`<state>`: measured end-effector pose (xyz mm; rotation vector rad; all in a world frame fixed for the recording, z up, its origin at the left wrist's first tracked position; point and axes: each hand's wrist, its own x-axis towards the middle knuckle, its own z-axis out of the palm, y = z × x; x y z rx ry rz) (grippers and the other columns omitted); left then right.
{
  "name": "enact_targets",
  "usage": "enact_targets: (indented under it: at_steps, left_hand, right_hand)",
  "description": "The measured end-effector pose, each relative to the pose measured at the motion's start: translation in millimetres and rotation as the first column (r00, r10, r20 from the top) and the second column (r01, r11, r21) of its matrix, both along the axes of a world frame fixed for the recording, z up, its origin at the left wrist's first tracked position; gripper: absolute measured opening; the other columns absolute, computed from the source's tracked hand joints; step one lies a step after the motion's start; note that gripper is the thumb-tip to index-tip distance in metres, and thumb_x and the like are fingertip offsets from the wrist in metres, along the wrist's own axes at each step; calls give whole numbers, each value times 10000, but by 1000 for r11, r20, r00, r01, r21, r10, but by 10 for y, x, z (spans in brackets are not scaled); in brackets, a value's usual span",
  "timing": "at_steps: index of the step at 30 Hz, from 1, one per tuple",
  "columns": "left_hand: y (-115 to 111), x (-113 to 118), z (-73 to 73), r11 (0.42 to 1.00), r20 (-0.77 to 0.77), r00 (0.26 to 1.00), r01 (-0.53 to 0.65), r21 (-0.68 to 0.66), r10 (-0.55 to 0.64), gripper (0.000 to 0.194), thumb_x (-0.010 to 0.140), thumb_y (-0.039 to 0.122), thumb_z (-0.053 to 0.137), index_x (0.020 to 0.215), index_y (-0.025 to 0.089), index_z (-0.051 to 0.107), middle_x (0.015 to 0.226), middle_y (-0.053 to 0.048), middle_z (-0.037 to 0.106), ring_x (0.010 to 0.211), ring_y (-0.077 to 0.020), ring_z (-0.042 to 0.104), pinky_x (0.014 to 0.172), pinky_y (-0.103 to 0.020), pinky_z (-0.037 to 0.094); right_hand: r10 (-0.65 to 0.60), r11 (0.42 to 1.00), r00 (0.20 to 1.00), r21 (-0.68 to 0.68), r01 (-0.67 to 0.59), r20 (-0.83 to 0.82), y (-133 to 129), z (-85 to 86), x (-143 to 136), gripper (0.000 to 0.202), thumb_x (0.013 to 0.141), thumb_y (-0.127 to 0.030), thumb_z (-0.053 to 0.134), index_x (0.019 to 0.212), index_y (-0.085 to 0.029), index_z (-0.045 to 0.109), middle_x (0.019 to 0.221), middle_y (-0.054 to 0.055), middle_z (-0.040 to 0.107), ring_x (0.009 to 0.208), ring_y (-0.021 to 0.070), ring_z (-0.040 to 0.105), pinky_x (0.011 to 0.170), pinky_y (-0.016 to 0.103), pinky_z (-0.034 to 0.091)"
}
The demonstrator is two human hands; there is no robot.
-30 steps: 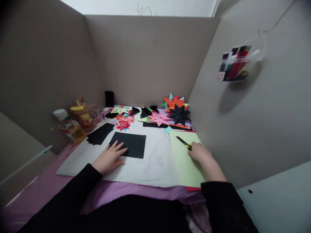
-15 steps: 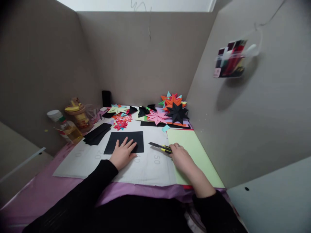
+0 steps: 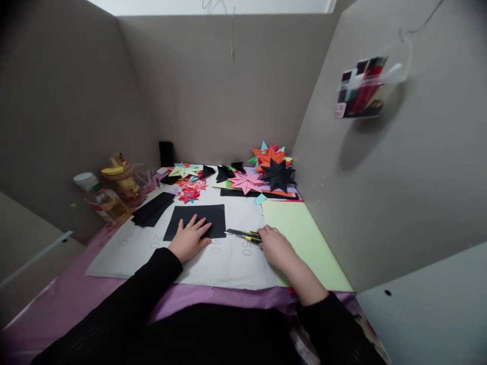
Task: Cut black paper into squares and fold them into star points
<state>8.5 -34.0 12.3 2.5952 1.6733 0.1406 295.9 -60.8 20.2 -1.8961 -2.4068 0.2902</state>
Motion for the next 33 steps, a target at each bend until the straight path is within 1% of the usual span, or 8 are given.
enact_targets:
  at_steps: [3,6,10,16,20,26,33]
  left_hand:
    - [9,-14,-16,1000,10,1000,-10,-21,10,499,863,435,503,1340,299,447,1430,-88,426,1367,-354,241,1013,-675,194]
    - [12,-24,-26,1000,15,1000,-6,-27,6,502,869,439,491,1346,289,441,1431,-94,423,1368,-350,238,1012,-676,191]
    - [16,-28,-45,1000,21,1000,-6,-28,6,500,876,445,474,1349,290,436,1438,-91,414,1368,-353,232,1008,-685,185]
    - [26,-40,-86,999,43,999,-21,-43,23,509,888,478,427,1363,295,417,1479,-83,346,1369,-378,214,989,-690,219]
    - [25,-36,-95,999,38,999,-20,-33,22,507,891,476,420,1365,297,415,1478,-76,350,1371,-376,207,989,-693,215]
    - [32,-33,-102,998,27,999,-37,-51,39,517,889,502,409,1367,304,415,1488,-70,329,1379,-373,189,1001,-682,211]
    - [33,-40,-139,999,35,999,-36,-30,37,512,892,499,402,1367,308,417,1484,-70,337,1378,-375,189,1002,-680,211]
  right_hand:
    - [-5,1000,1000,0,5,2,-3,1,3,300,815,-138,510,1106,-148,578,1044,126,576,982,262,513,852,322,367]
    - [-23,1000,1000,7,23,10,-6,12,10,295,820,-139,500,1106,-129,574,1053,145,570,990,273,511,854,332,366]
    - [-14,1000,1000,-6,14,11,-11,33,-6,294,816,-141,505,1100,-143,582,1042,135,577,981,268,519,841,326,370]
    - [-15,1000,1000,-13,15,13,-3,51,-31,296,816,-139,509,1103,-147,581,1050,132,577,988,261,521,835,315,366]
    - [-29,1000,999,-4,29,29,0,53,-22,287,826,-149,501,1102,-136,580,1043,138,575,989,262,516,843,317,357]
    - [-11,1000,999,-12,11,38,-3,52,-43,312,817,-146,508,1120,-141,582,1047,119,578,987,242,516,842,295,351]
    - [-34,999,998,-10,35,57,4,55,-29,303,828,-149,492,1119,-130,574,1056,128,571,980,243,515,836,297,349]
